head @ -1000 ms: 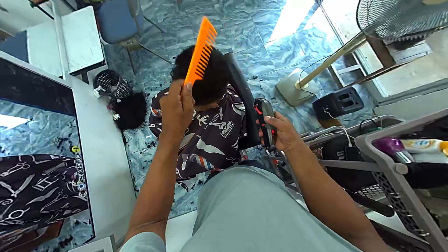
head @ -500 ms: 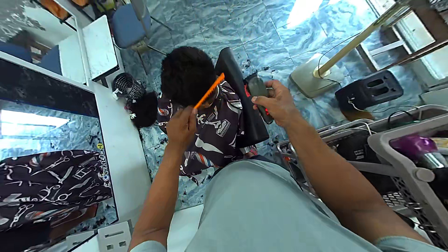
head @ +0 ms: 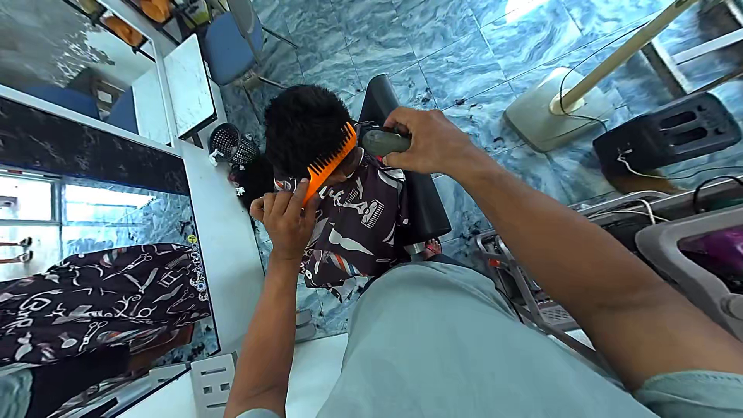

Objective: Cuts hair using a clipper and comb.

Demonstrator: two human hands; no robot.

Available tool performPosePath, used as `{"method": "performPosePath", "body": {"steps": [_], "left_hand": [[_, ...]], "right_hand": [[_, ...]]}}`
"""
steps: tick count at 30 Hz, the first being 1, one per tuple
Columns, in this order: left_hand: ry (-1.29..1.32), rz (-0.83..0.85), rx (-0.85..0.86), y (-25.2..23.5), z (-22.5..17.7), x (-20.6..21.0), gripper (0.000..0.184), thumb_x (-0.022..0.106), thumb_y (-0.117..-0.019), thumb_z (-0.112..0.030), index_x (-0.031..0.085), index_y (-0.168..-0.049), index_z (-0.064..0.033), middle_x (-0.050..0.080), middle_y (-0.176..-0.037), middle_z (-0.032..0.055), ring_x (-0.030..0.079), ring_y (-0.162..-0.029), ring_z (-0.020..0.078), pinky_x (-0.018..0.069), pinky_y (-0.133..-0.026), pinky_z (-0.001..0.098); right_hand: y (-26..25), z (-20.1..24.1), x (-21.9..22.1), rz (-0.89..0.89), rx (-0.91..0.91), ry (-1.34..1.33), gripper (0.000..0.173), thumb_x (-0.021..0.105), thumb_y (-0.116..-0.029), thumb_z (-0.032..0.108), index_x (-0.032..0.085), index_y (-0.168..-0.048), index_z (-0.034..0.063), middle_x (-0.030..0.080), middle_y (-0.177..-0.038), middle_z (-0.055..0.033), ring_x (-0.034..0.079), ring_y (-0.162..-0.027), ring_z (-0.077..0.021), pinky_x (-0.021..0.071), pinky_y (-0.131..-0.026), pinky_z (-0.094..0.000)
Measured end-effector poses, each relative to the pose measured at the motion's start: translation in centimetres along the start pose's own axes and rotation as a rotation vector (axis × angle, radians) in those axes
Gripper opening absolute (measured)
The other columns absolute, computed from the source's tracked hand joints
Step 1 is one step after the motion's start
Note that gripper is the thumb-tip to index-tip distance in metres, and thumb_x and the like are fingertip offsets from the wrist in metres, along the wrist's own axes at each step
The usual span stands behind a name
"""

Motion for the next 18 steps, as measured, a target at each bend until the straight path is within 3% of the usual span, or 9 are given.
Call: {"method": "performPosePath", "body": {"steps": [10,15,18], "left_hand": [[-0.089,-0.031,0.033,-0.1,-0.7,-0.5,0.027,0.072,-0.0964,-0.028,0.077,-0.121,-0.0187,0.067,-0.082,0.0045,0.060,-0.084,0.0225,0.0385,-0.091,0.0451],[-0.073,-0.033,0.052,-0.3,-0.4,-0.4,0.026,0.073,-0.0953,-0.027,0.077,-0.120,-0.0206,0.067,-0.080,0.0048,0.061,-0.083,0.0234,0.0381,-0.092,0.0467],[-0.079,-0.008,0.061,-0.3,-0.4,-0.5,0.027,0.072,-0.0965,-0.026,0.077,-0.122,-0.0199,0.067,-0.082,0.0046,0.060,-0.083,0.0231,0.0384,-0.092,0.0467]], "right_hand": [[-0.5,2.5,-0.8,0.033,0.010,0.144,0.048,0.077,-0.0810,0.038,0.064,-0.124,0.0215,0.071,-0.100,-0.0070,0.070,-0.094,-0.0287,0.0556,-0.075,-0.0557],[-0.1,3.6,-0.7,0.023,-0.089,0.144,0.047,0.076,-0.0805,0.037,0.066,-0.124,0.0210,0.071,-0.102,-0.0063,0.070,-0.096,-0.0270,0.0562,-0.078,-0.0538],[0.2,3.8,-0.9,0.018,-0.044,0.217,0.047,0.075,-0.0838,0.035,0.064,-0.126,0.0176,0.070,-0.109,-0.0106,0.068,-0.105,-0.0320,0.0551,-0.082,-0.0565]]}}
Point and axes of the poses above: each hand's wrist, its own y-axis away from the middle knuckle, its own x-axis out of the palm, z = x × y, the point moved 4 cm from there along -y, towards the middle knuckle
